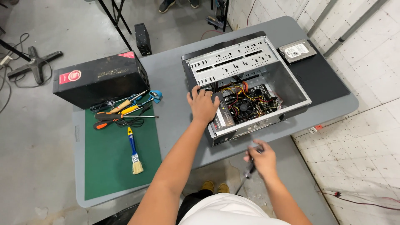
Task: Removing a hard drive from a computer case, cleaning it with a brush, and using a screwdriver on the case components.
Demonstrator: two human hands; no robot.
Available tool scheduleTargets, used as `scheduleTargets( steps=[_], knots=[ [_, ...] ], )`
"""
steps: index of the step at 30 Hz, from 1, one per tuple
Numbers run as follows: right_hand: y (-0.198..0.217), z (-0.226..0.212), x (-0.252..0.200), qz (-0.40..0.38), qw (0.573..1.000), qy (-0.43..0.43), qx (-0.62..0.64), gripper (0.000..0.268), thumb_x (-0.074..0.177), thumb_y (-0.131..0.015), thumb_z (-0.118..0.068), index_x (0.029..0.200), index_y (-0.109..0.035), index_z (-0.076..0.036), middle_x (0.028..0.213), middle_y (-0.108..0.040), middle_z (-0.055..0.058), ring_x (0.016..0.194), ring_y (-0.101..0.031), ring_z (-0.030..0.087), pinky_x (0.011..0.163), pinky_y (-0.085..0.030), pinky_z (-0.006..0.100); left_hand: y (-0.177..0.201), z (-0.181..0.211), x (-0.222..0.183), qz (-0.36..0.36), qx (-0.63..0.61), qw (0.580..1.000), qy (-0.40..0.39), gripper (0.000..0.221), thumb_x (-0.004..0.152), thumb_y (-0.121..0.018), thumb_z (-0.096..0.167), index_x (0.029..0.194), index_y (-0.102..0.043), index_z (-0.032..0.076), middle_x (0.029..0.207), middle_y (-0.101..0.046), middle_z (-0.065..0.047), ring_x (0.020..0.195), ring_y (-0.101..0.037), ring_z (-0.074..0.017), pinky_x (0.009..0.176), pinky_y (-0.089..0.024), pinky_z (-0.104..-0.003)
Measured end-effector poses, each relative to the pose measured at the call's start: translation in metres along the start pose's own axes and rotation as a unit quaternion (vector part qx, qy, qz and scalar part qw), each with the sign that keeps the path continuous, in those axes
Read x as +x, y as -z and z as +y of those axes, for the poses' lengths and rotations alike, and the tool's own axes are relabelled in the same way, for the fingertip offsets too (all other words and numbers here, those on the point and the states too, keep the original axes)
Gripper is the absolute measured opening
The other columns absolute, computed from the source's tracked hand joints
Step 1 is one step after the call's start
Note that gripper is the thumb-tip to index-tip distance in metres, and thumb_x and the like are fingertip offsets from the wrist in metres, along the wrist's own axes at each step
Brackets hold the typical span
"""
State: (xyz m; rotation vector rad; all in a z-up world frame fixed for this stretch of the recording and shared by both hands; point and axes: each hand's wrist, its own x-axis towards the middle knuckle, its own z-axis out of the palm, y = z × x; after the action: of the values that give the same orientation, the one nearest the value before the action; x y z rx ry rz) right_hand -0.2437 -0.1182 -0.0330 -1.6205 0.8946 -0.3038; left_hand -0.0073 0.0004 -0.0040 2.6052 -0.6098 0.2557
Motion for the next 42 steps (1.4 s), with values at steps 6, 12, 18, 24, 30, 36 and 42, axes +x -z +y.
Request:
scheduleTargets(
  steps=[6, 12, 18, 24, 30, 36, 42],
  knots=[
    [0.103, 0.054, 0.002, -0.082, 0.959, -0.271, 0.034, 0.03, 0.087, -0.061, -0.013, 0.096, -0.061, 0.016, 0.081, -0.068, 0.033, 0.068, -0.067, 0.039, 0.053, -0.055, 0.044, 0.005, 0.003, 0.003, -0.004, -0.004, 1.0, -0.002, 0.041, 0.084, -0.046, 0.037, 0.103, -0.068, 0.009, 0.104, -0.064, -0.008, 0.126, -0.034, -0.0291, 0.102, -0.02, -0.06],
    [0.162, 0.089, -0.024, -0.291, 0.891, -0.348, -0.032, 0.019, 0.084, -0.067, 0.008, 0.091, -0.065, 0.026, 0.06, -0.062, 0.04, 0.04, -0.052, 0.031, 0.031, -0.039, 0.03, -0.006, 0.013, 0.008, -0.002, 0.242, 0.954, -0.18, 0.055, 0.091, -0.035, 0.052, 0.096, -0.067, 0.007, 0.103, -0.064, -0.007, 0.136, -0.032, -0.0259, 0.109, -0.009, -0.064],
    [0.113, 0.143, -0.079, -0.424, 0.715, -0.294, -0.472, 0.041, 0.08, -0.054, -0.046, 0.114, -0.047, -0.023, 0.107, -0.065, 0.001, 0.095, -0.062, 0.012, 0.087, -0.045, 0.028, 0.018, 0.022, 0.008, -0.11, 0.142, 0.969, -0.171, 0.067, 0.088, -0.028, 0.06, 0.131, -0.048, 0.012, 0.101, -0.059, -0.019, 0.098, -0.055, -0.035, 0.105, -0.013, -0.066],
    [0.114, 0.126, -0.105, -0.193, 0.88, -0.128, -0.416, 0.044, 0.081, -0.051, -0.056, 0.119, -0.052, -0.035, 0.084, -0.073, -0.005, 0.067, -0.07, 0.015, 0.063, -0.048, 0.023, 0.013, 0.013, 0.012, -0.106, 0.045, 0.988, -0.106, 0.046, 0.083, -0.042, 0.047, 0.112, -0.061, 0.017, 0.094, -0.062, -0.015, 0.091, -0.057, -0.0315, 0.102, -0.019, -0.062],
    [0.105, 0.031, -0.139, -0.038, 0.917, -0.171, -0.358, 0.052, 0.074, -0.055, -0.051, 0.125, -0.055, -0.043, 0.079, -0.077, 0.0, 0.063, -0.07, 0.024, 0.067, -0.054, 0.025, 0.005, 0.01, 0.011, -0.042, 0.024, 0.991, -0.127, 0.038, 0.084, -0.043, 0.038, 0.103, -0.066, 0.015, 0.081, -0.06, -0.011, 0.077, -0.056, -0.029, 0.099, -0.024, -0.061],
    [0.09, 0.022, -0.141, -0.046, 0.915, -0.133, -0.377, 0.055, 0.076, -0.056, -0.049, 0.13, -0.048, -0.048, 0.07, -0.072, 0.004, 0.06, -0.065, 0.023, 0.064, -0.053, 0.025, -0.001, 0.008, 0.012, -0.029, 0.03, 0.992, -0.116, 0.035, 0.085, -0.044, 0.037, 0.101, -0.066, 0.016, 0.079, -0.06, -0.01, 0.075, -0.057, -0.0285, 0.099, -0.025, -0.059],
    [0.08, 0.014, -0.141, 0.003, 0.937, -0.048, -0.346, 0.05, 0.077, -0.063, -0.04, 0.126, -0.056, -0.041, 0.049, -0.055, 0.006, 0.042, -0.042, 0.018, 0.05, -0.043, 0.026, -0.004, 0.008, 0.013, -0.033, 0.034, 0.993, -0.11, 0.033, 0.085, -0.043, 0.036, 0.101, -0.066, 0.018, 0.079, -0.06, -0.008, 0.073, -0.057, -0.0276, 0.099, -0.025, -0.057]
  ],
)
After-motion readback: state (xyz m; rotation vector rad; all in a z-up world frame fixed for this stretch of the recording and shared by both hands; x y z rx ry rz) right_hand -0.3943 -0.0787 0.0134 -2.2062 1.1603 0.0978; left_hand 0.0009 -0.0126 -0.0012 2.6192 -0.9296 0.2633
